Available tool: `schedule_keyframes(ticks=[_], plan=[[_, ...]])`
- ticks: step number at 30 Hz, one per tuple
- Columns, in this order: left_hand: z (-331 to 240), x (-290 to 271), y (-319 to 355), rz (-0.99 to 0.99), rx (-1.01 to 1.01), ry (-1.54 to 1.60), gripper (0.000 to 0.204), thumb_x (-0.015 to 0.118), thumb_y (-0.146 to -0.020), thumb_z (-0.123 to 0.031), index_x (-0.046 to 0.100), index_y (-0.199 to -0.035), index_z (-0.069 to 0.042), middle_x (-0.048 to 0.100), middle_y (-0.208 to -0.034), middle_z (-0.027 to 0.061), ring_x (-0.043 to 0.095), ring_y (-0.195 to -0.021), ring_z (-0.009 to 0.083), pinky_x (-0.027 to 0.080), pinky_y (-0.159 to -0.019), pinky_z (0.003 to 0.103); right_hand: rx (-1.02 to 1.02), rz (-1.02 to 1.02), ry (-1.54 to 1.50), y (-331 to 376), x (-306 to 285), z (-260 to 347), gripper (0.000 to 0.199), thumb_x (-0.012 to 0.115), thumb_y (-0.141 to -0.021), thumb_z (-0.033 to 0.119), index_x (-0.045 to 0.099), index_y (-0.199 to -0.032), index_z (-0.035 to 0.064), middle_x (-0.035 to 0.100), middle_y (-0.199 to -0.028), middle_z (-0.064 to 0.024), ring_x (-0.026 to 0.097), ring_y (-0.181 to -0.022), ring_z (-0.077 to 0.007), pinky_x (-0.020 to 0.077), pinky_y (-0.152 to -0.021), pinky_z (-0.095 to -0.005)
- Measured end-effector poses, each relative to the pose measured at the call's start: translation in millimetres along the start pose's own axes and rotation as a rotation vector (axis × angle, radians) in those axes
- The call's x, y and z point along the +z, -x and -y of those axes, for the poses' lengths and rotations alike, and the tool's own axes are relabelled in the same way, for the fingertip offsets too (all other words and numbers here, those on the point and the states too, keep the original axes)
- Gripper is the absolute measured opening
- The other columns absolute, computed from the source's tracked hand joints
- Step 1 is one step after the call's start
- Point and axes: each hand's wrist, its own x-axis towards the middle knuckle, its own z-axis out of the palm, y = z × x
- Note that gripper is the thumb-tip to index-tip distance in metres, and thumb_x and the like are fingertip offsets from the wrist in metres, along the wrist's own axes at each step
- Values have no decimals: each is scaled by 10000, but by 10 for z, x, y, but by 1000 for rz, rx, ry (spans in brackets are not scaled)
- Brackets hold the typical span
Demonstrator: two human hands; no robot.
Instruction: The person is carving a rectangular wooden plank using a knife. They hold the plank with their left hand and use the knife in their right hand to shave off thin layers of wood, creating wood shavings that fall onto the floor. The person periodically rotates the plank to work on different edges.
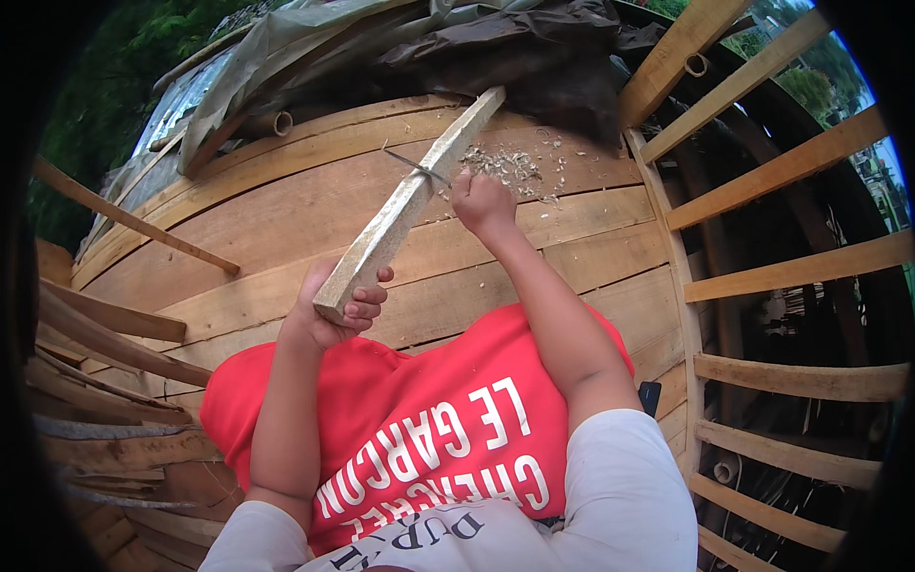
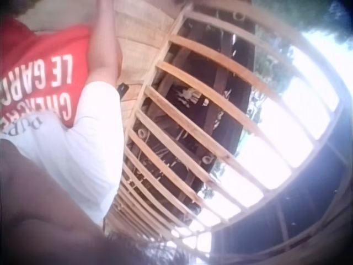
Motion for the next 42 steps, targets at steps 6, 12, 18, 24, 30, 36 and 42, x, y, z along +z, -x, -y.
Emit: schedule_keyframes(ticks=[6, 12, 18, 24, 30, 36, 42], plan=[[-40, -87, 60, -201, 99, -310, 359, 351, -970, -336, 533, -953, -26, 491, -602, 22, 442, -428, 111, 355, -373, 229, -305, 274, -111, 453, -79, 420, 597, 356, -985, 387, 703, -711, -14, 652, -737, -294, 654, -753, -481, 527, -760, -543], [30, 131, -38, -239, 74, -378, 360, 346, -966, -342, 543, -941, -42, 490, -600, 19, 440, -429, 119, 349, -383, 247, 72, -73, 38, -131, 27, -158, 628, 348, -1004, 409, 704, -682, 4, 645, -672, -259, 653, -692, -465, 533, -703, -541], [-15, -112, -33, -214, 75, -366, 341, 366, -950, -334, 563, -928, -57, 514, -608, 30, 466, -429, 131, 369, -402, 262, -39, 228, -141, 520, -255, 696, 653, 343, -1009, 435, 709, -699, -8, 646, -686, -274, 658, -723, -465, 524, -732, -558], [28, 30, -43, -259, 91, -404, 349, 354, -953, -320, 562, -944, -40, 502, -601, 32, 459, -418, 136, 371, -389, 260, -9, 255, 29, 313, -514, 505, 622, 361, -1011, 422, 693, -719, -16, 669, -722, -249, 658, -736, -467, 519, -728, -551], [34, 126, -35, -306, 108, -459, 359, 349, -959, -319, 561, -952, -29, 489, -595, 31, 457, -416, 134, 375, -378, 256, 19, 56, 2, 50, -395, -46, 398, 469, -982, 367, 663, -922, 25, 682, -796, -226, 659, -791, -443, 503, -748, -532], [48, 74, -29, -324, 113, -462, 364, 360, -964, -334, 565, -947, -33, 491, -596, 29, 457, -416, 126, 374, -378, 248, -16, 83, 5, 83, -447, 56, 277, 544, -954, 274, 630, -950, 10, 687, -836, -232, 669, -817, -431, 516, -752, -525], [53, 141, -12, -345, 113, -484, 370, 360, -966, -343, 568, -945, -37, 492, -598, 24, 461, -424, 123, 373, -375, 245, 103, -20, 122, 77, -457, -5, 288, 574, -947, 261, 624, -928, -22, 681, -857, -253, 668, -835, -440, 525, -759, -522]])
